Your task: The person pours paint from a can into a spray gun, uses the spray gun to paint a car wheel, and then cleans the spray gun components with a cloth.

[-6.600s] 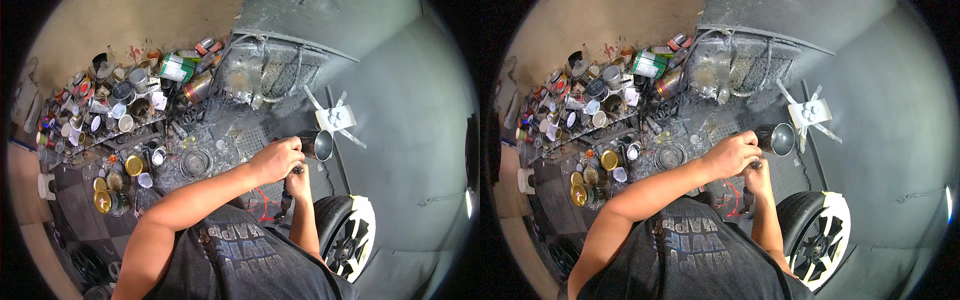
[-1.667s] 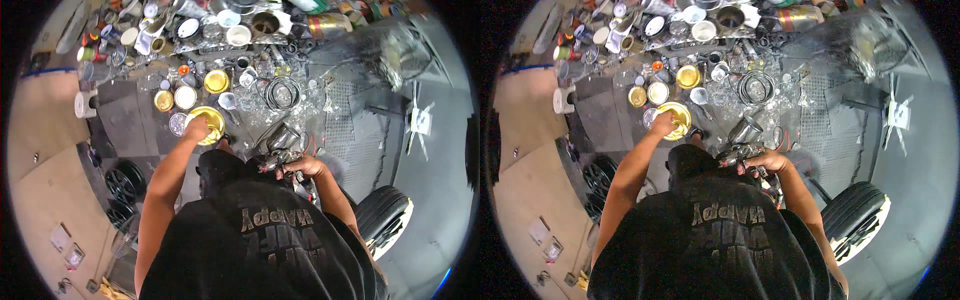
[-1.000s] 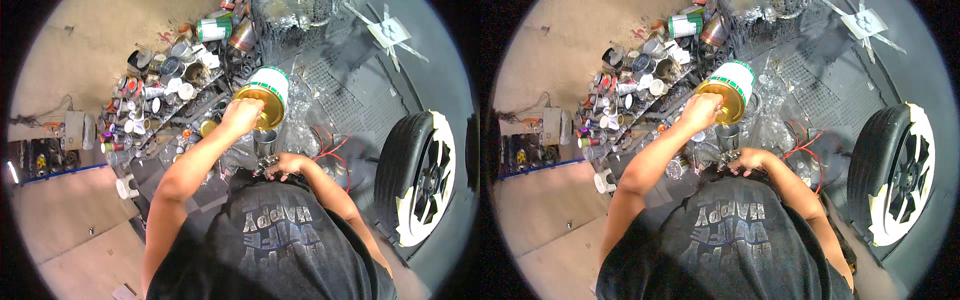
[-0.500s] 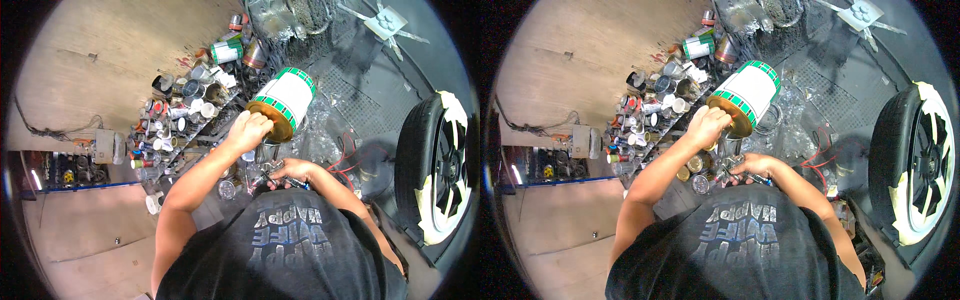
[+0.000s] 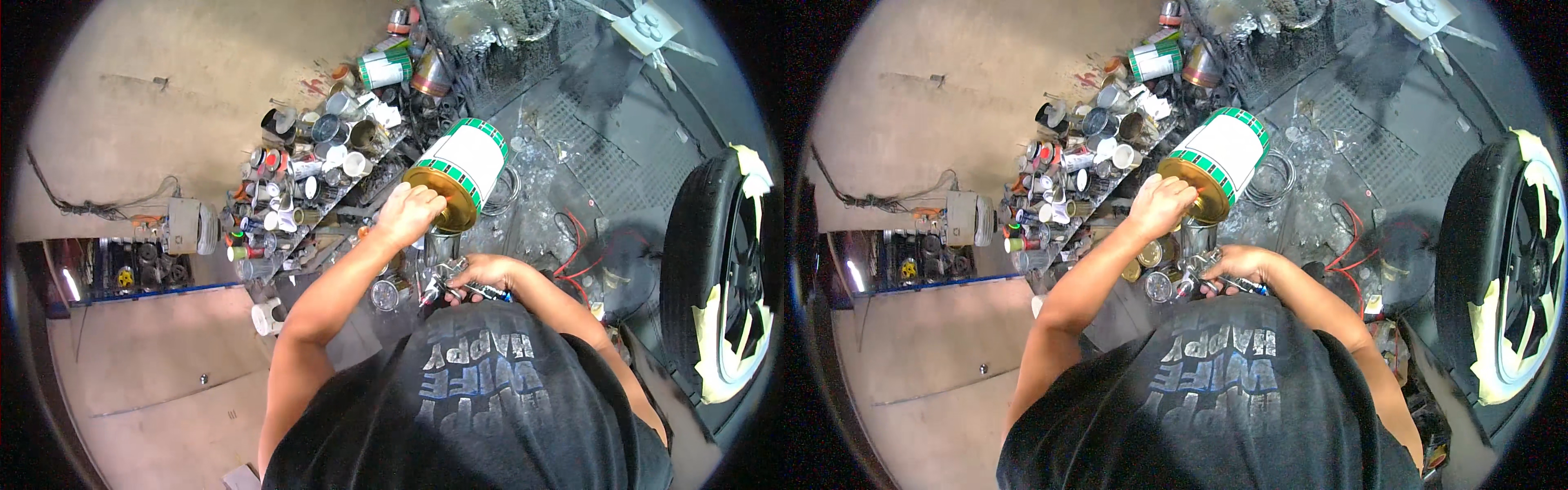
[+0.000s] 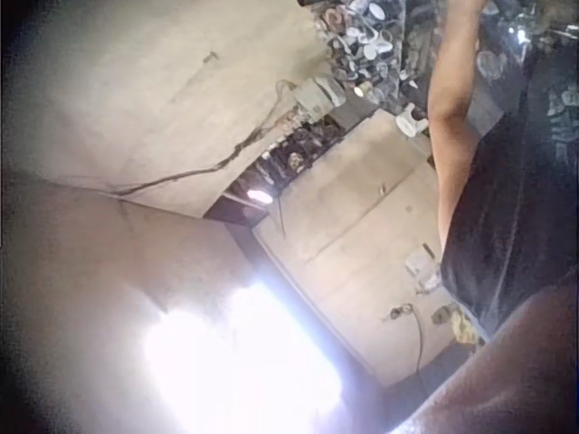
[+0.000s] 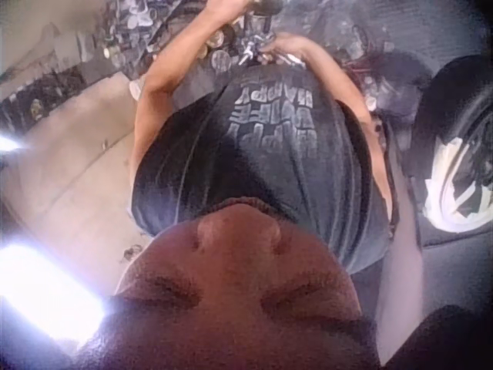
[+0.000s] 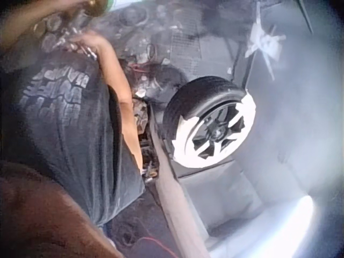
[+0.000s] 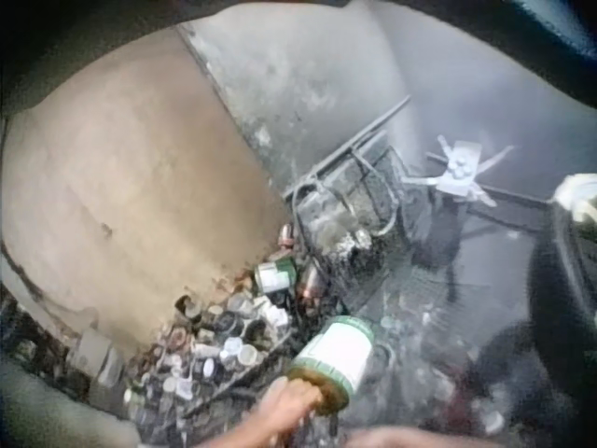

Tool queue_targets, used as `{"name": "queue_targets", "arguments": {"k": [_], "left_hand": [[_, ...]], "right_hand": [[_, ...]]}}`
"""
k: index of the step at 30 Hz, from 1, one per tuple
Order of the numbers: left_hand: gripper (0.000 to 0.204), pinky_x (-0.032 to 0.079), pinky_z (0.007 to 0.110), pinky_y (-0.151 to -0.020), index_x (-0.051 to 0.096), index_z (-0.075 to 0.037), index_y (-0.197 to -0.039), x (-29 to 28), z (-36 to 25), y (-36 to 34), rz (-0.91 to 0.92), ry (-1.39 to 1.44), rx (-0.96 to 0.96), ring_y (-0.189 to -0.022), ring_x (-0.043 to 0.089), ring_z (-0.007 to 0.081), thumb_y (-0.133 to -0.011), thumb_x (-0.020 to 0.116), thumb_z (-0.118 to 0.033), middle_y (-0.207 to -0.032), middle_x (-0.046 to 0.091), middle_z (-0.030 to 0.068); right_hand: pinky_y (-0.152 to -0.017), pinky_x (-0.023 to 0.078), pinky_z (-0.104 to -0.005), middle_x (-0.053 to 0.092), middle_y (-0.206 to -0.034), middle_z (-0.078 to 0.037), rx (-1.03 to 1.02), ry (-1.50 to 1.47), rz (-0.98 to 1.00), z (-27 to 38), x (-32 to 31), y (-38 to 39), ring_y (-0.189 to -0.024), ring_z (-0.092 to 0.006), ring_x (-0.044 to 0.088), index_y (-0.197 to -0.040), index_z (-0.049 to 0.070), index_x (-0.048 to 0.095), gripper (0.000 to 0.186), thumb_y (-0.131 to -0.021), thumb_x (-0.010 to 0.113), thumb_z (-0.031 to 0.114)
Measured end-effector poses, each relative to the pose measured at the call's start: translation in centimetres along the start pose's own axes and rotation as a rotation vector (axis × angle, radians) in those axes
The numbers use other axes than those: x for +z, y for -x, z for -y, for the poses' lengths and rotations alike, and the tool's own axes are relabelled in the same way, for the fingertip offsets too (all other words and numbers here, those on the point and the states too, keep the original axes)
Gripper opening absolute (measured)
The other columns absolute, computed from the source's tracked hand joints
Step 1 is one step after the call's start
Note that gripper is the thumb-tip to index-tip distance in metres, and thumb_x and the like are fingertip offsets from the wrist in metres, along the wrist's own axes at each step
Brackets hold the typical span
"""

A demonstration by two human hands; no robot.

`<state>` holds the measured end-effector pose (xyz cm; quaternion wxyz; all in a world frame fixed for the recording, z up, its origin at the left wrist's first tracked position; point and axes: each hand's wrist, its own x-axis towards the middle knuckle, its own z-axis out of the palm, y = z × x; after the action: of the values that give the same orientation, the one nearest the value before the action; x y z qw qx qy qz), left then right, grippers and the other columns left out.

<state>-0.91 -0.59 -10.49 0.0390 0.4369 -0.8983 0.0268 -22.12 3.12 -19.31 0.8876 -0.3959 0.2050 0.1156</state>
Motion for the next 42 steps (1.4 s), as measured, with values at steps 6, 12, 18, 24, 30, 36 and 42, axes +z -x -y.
{"name": "queue_targets", "arguments": {"k": [6,12,18,24,30,36,42], "left_hand": [[0.005,0.044,0.037,-0.074,0.059,-0.015,-0.085,2.7,1.8,3.9,0.064,-0.004,-0.088,-0.086,0.064,0.0192,-0.081,0.059,-0.017,-0.082,0.063,0.0008],[0.018,0.05,0.046,-0.079,0.06,-0.008,-0.09,5.9,6.0,7.9,0.246,0.361,-0.448,-0.094,0.066,0.0329,-0.08,0.07,-0.018,-0.09,0.067,0.0108],[0.036,0.051,0.045,-0.084,0.062,-0.005,-0.105,15.5,12.0,17.6,0.351,0.711,-1.002,-0.098,0.066,0.0363,-0.079,0.074,-0.027,-0.101,0.068,0.0178],[0.067,0.05,0.041,-0.096,0.063,0.002,-0.122,26.6,14.0,30.6,0.554,0.841,-1.126,-0.109,0.064,0.0354,-0.075,0.074,-0.044,-0.119,0.066,0.0237],[0.069,0.037,0.04,-0.111,0.049,-0.004,-0.141,36.8,15.4,44.0,0.73,0.858,-0.999,-0.137,0.045,0.0317,-0.085,0.067,-0.04,-0.146,0.05,0.0175],[0.083,0.05,0.042,-0.099,0.037,-0.008,-0.146,40.5,15.2,54.2,0.826,0.826,-1.119,-0.118,0.062,0.0364,-0.074,0.073,-0.028,-0.128,0.063,0.0204],[0.075,0.052,0.042,-0.096,0.048,-0.006,-0.138,41.2,14.9,56.6,0.766,0.751,-1.223,-0.115,0.062,0.0351,-0.07,0.076,-0.024,-0.125,0.063,0.0203]], "right_hand": [[-0.059,0.049,-0.0261,0.072,-0.089,-0.001,0.117,-0.075,-0.026,-0.3,1.0,-3.9,-0.079,-0.0093,0.065,-0.103,0.009,0.071,0.02,-0.091,0.069,0.025],[-0.057,0.05,-0.0297,0.072,-0.089,-0.001,0.211,0.106,-0.09,-1.1,2.1,-10.5,-0.077,-0.0132,0.065,-0.1,0.008,0.072,0.022,-0.091,0.069,0.027],[-0.068,0.052,-0.0359,0.072,-0.092,-0.011,0.039,0.545,-0.335,-4.5,2.4,-14.6,-0.079,-0.0169,0.067,-0.127,0.005,0.062,0.042,-0.09,0.07,0.024],[-0.062,0.053,-0.0305,0.07,-0.098,-0.008,0.178,0.186,-0.581,2.3,3.7,-9.5,-0.084,-0.0137,0.065,-0.122,0.002,0.063,0.04,-0.09,0.072,0.025],[-0.076,0.055,-0.0368,0.071,-0.093,-0.015,0.428,0.868,-1.27,-0.7,-5.0,-9.3,-0.083,-0.0235,0.068,-0.118,0.001,0.063,0.04,-0.084,0.069,0.019],[-0.071,0.053,-0.0369,0.07,-0.085,-0.012,0.356,0.434,-1.226,7.5,-4.8,-10.9,-0.074,-0.0214,0.067,-0.11,0.002,0.064,0.031,-0.085,0.07,0.018],[-0.087,0.051,-0.0482,0.068,-0.102,-0.026,0.399,0.879,-1.31,8.5,-3.9,-12.6,-0.103,-0.0439,0.064,-0.123,0.005,0.059,0.037,-0.088,0.062,0.018]]}}
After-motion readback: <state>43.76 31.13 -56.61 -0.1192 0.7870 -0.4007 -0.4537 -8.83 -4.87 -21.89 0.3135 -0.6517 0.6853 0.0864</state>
